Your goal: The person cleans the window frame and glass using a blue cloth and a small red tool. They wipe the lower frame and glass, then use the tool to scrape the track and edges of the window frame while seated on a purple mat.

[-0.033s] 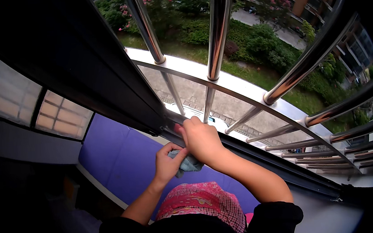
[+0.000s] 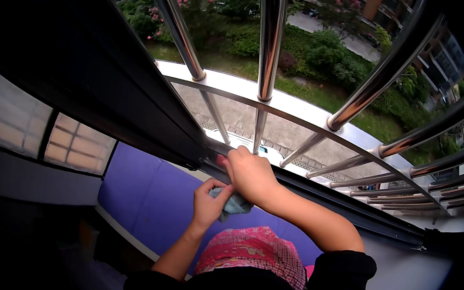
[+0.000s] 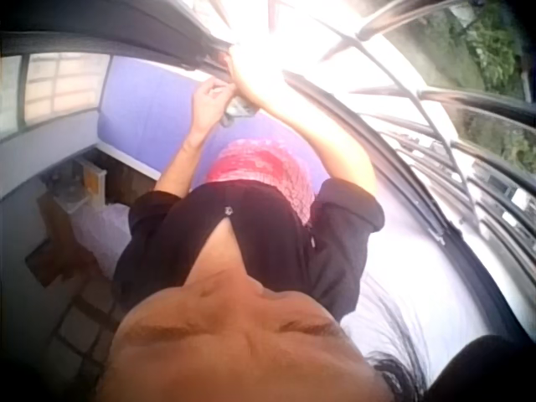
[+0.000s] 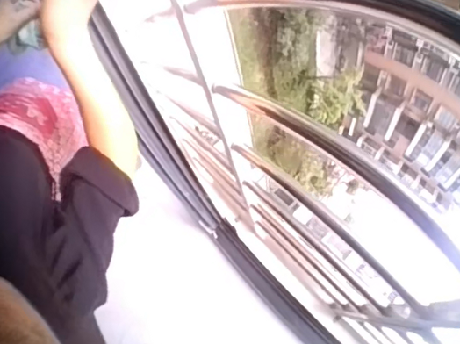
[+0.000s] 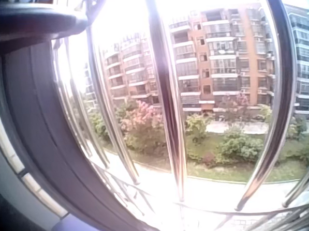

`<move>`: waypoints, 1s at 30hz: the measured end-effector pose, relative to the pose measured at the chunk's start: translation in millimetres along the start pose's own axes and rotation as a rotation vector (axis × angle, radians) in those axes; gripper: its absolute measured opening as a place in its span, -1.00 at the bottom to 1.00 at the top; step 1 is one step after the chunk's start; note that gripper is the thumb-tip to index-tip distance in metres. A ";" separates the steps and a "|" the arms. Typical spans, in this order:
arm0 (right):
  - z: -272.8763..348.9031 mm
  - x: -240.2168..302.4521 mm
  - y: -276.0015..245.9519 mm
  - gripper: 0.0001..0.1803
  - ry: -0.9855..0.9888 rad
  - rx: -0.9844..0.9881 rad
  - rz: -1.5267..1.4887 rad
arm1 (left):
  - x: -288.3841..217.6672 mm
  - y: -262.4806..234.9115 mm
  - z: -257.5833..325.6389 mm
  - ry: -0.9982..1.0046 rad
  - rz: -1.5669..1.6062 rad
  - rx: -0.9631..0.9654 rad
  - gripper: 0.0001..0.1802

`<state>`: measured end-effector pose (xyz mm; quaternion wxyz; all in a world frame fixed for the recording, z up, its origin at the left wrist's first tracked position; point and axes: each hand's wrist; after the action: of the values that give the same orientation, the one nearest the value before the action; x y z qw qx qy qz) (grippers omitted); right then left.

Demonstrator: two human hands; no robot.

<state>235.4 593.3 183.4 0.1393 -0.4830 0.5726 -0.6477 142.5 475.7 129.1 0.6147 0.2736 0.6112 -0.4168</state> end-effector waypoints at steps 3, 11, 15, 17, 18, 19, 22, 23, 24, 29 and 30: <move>7.8 -5.9 -10.0 -0.83 -0.008 0.008 -0.012 | -0.3 -1.4 -0.3 0.017 -0.019 0.003 -0.87; 10.3 -15.2 -14.0 -0.82 -0.143 -0.058 -0.258 | -3.0 -1.2 -0.4 0.024 0.080 0.027 -0.86; 18.4 -5.0 -16.6 -0.81 -0.171 -0.094 -0.050 | -0.2 -8.3 9.4 0.031 -0.035 0.037 -0.87; 22.9 -2.7 -16.5 -0.81 -0.218 -0.152 0.047 | 5.9 -13.2 16.4 0.009 -0.056 0.044 -0.87; 25.9 0.2 -19.4 -0.82 -0.234 -0.174 0.090 | 5.4 -14.8 20.0 -0.008 -0.039 0.047 -0.87; 27.0 2.1 -21.0 -0.82 -0.255 -0.193 0.129 | 4.6 -16.7 24.5 -0.027 -0.024 0.044 -0.88; 29.5 -1.4 -28.0 -0.83 -0.223 -0.191 0.069 | 12.1 -24.0 34.8 -0.052 -0.030 0.024 -0.88; 29.6 -4.5 -31.2 -0.85 -0.160 -0.155 0.015 | 15.4 -26.8 38.4 -0.055 -0.040 0.018 -0.88; 28.4 -7.8 -32.8 -0.86 -0.094 -0.131 -0.024 | 18.2 -29.7 42.8 -0.057 -0.046 0.010 -0.88; 23.4 -19.3 -43.2 -0.85 0.055 -0.044 -0.218 | 36.7 -44.7 55.5 -0.082 -0.096 0.011 -0.86; 22.8 -17.9 -45.3 -0.84 0.044 -0.032 -0.223 | 39.1 -47.4 57.7 -0.089 -0.091 0.000 -0.86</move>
<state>279.0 606.4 212.0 0.0463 -0.5316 0.5286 -0.6602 128.8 396.1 104.9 0.6218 0.2267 0.5951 -0.4560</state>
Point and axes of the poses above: each hand's wrist, its own z-axis away from the middle knuckle, its own y-axis out of the palm, x = y × z
